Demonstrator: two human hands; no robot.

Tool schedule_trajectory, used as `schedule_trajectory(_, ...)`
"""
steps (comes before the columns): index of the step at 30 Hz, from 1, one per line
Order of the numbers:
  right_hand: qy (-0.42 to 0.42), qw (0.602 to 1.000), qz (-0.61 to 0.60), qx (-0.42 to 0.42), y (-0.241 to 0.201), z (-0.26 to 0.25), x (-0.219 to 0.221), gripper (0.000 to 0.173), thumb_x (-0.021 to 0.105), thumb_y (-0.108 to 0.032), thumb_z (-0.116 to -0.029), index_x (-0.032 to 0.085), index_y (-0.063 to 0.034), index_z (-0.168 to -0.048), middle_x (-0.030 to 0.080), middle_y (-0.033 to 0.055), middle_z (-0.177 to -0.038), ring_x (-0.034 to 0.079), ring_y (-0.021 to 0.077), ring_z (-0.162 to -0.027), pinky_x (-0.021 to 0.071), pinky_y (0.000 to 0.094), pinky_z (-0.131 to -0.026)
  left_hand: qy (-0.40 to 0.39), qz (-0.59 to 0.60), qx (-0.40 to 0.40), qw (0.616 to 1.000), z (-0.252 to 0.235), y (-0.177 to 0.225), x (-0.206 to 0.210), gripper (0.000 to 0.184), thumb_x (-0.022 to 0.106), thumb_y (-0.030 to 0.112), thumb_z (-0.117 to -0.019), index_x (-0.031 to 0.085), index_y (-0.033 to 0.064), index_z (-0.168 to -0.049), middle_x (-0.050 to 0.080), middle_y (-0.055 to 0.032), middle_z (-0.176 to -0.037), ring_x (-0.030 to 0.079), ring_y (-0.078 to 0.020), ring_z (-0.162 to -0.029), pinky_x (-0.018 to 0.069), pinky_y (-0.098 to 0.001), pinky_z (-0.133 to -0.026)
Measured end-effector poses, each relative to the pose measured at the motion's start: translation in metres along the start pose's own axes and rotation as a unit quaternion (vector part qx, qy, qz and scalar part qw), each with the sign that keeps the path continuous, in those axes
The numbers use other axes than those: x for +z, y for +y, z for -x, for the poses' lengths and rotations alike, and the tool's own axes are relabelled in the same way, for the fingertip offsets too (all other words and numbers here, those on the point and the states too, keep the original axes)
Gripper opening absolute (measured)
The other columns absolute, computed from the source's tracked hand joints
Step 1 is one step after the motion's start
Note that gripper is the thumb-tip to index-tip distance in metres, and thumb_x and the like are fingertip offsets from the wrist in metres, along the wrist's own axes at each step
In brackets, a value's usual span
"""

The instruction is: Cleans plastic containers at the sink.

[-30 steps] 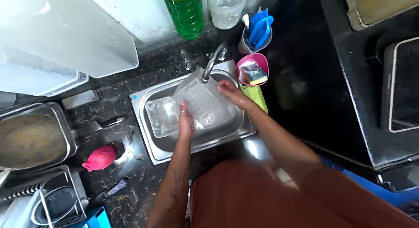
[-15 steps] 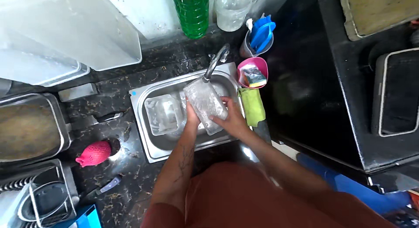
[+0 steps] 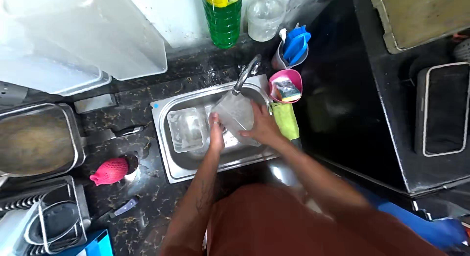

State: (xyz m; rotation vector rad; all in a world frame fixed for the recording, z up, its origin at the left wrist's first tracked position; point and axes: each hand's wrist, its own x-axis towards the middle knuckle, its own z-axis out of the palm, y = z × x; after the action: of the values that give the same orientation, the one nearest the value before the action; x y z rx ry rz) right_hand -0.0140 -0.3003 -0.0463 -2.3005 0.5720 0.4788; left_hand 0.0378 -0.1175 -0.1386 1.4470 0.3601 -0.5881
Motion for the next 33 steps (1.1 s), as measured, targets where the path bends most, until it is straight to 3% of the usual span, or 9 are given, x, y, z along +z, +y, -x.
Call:
schedule_trajectory(3, -0.086, 0.985, 0.079, -0.125, -0.001, -0.025, -0.038, 0.116, 0.096, -0.052, -0.0609, 0.042, -0.0136, -0.157, 0.053, 0.0218, -0.145, 0.053, 0.0432, -0.130, 0.0398, 0.0694, -0.107, -0.021, -0.089, 0.090, 0.992, 0.021, 0.003, -0.022, 0.095, 0.061, 0.053, -0.0943, 0.008, 0.0172, -0.165, 0.023, -0.0099, -0.168, 0.031, -0.0207, -0.151, 0.0354, -0.0445, -0.120)
schedule_trajectory(7, -0.239, 0.935, 0.144, -0.219, -0.019, -0.057, -0.069, 0.104, 0.097, -0.045, -0.0633, 0.049, -0.0235, -0.154, 0.055, 0.0104, -0.150, 0.048, 0.0360, -0.140, 0.0241, 0.0704, -0.118, -0.107, -0.107, 0.139, 0.979, 0.030, 0.001, -0.042, 0.105, 0.081, 0.045, -0.0807, 0.022, 0.0189, -0.163, 0.027, -0.0060, -0.167, 0.034, -0.0194, -0.150, 0.0383, -0.0428, -0.119)
schedule_trajectory(10, -0.305, 0.918, 0.116, -0.223, -0.039, -0.068, -0.067, 0.094, 0.098, -0.033, -0.0658, 0.055, -0.0231, -0.149, 0.060, 0.0152, -0.143, 0.053, 0.0395, -0.135, 0.0377, 0.0712, -0.110, -0.113, -0.006, 0.094, 0.989, 0.041, -0.008, -0.043, 0.116, 0.088, 0.044, -0.0717, 0.019, 0.0193, -0.162, 0.039, -0.0088, -0.159, 0.049, -0.0195, -0.139, 0.0493, -0.0405, -0.110)
schedule_trajectory(14, -0.224, 0.952, 0.048, -0.204, -0.038, -0.094, -0.057, 0.047, 0.085, -0.034, -0.0849, 0.073, -0.0087, -0.123, 0.071, 0.0172, -0.120, 0.065, 0.0335, -0.116, 0.0482, 0.0613, -0.104, -0.005, 0.121, -0.043, 0.992, 0.069, -0.020, -0.035, 0.082, 0.063, 0.035, -0.0988, 0.016, 0.0098, -0.161, 0.052, -0.0182, -0.146, 0.059, -0.0255, -0.127, 0.0543, -0.0443, -0.102)
schedule_trajectory(17, -0.124, 0.969, -0.152, -0.149, -0.028, -0.107, -0.049, 0.019, 0.065, -0.014, -0.0980, 0.070, 0.0017, -0.106, 0.069, 0.0124, -0.092, 0.065, 0.0193, -0.081, 0.0553, 0.0417, -0.079, 0.035, 0.228, -0.150, 0.961, 0.087, -0.007, -0.028, 0.056, 0.035, 0.051, -0.1084, 0.047, 0.0099, -0.145, 0.068, -0.0163, -0.124, 0.068, -0.0293, -0.111, 0.0579, -0.0504, -0.092)
schedule_trajectory(20, -0.211, 0.921, -0.307, -0.117, -0.025, -0.100, -0.042, 0.025, 0.057, -0.005, -0.1007, 0.066, 0.0001, -0.123, 0.073, 0.0093, -0.101, 0.068, 0.0129, -0.079, 0.0576, 0.0310, -0.074, 0.029, 0.324, -0.181, 0.928, 0.095, -0.012, -0.031, 0.066, 0.028, 0.063, -0.1051, 0.048, 0.0138, -0.144, 0.067, -0.0167, -0.127, 0.066, -0.0330, -0.115, 0.0555, -0.0573, -0.094)
schedule_trajectory(23, -0.128, 0.949, -0.271, -0.100, -0.028, -0.100, -0.047, 0.014, 0.067, -0.004, -0.0947, 0.070, 0.0026, -0.107, 0.072, 0.0108, -0.094, 0.068, 0.0150, -0.082, 0.0584, 0.0352, -0.080, 0.002, 0.380, -0.186, 0.906, 0.095, -0.021, -0.038, 0.072, 0.026, 0.069, -0.1018, 0.051, 0.0146, -0.141, 0.067, -0.0176, -0.125, 0.067, -0.0349, -0.113, 0.0556, -0.0599, -0.092)
schedule_trajectory(27, -0.204, 0.962, -0.154, -0.091, -0.015, -0.106, -0.043, 0.041, 0.075, -0.011, -0.0921, 0.064, 0.0009, -0.130, 0.069, 0.0197, -0.118, 0.068, 0.0278, -0.102, 0.0551, 0.0483, -0.094, -0.014, 0.405, -0.167, 0.899, 0.099, -0.024, -0.037, 0.073, 0.026, 0.072, -0.0999, 0.054, 0.0159, -0.138, 0.069, -0.0165, -0.122, 0.068, -0.0343, -0.110, 0.0566, -0.0606, -0.089)
schedule_trajectory(33, -0.293, 0.939, -0.158, -0.089, -0.020, -0.121, -0.037, 0.050, 0.076, -0.008, -0.0914, 0.059, -0.0063, -0.139, 0.067, 0.0171, -0.113, 0.067, 0.0258, -0.091, 0.0580, 0.0442, -0.078, -0.035, 0.396, -0.147, 0.906, 0.102, -0.029, -0.036, 0.069, 0.028, 0.069, -0.1014, 0.055, 0.0155, -0.135, 0.070, -0.0149, -0.120, 0.070, -0.0322, -0.109, 0.0584, -0.0577, -0.088)
